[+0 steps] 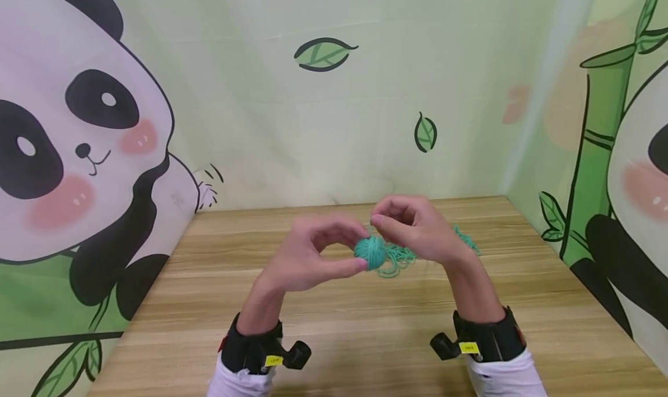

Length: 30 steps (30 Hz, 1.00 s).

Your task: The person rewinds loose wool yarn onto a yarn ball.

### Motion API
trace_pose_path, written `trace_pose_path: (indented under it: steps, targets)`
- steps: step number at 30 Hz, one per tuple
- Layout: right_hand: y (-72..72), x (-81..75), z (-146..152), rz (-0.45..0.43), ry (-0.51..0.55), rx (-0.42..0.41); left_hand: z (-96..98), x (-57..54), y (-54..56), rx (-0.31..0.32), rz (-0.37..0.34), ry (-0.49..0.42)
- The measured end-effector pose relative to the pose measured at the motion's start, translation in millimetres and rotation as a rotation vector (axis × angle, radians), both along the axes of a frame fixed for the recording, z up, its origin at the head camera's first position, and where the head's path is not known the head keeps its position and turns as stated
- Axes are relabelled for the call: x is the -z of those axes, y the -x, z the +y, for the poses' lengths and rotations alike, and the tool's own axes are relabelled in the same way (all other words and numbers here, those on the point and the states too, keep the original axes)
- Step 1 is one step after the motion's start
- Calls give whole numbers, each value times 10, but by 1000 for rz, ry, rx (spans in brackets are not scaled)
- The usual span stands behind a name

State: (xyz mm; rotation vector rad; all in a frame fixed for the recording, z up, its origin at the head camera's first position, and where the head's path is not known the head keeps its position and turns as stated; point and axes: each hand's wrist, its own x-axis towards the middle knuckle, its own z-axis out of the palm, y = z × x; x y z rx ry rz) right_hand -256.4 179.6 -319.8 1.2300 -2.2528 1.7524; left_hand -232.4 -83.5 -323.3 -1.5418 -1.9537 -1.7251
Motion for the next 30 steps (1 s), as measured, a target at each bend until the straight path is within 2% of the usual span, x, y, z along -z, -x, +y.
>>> trace_pose_path:
  steps: [7, 18, 24, 30]
  targets:
    - [-43, -29, 5, 44, 84, 7, 15, 27, 43, -102, 49, 117]
    - [-128, -61, 2, 94, 108, 24, 38, 45, 74, -273, 160, 212]
    - [-183, -84, 10, 153, 142, 29, 37, 61, 94, -343, 192, 204]
    - [-181, -90, 11, 179, 162, 11, 36, 64, 111, -356, 170, 114]
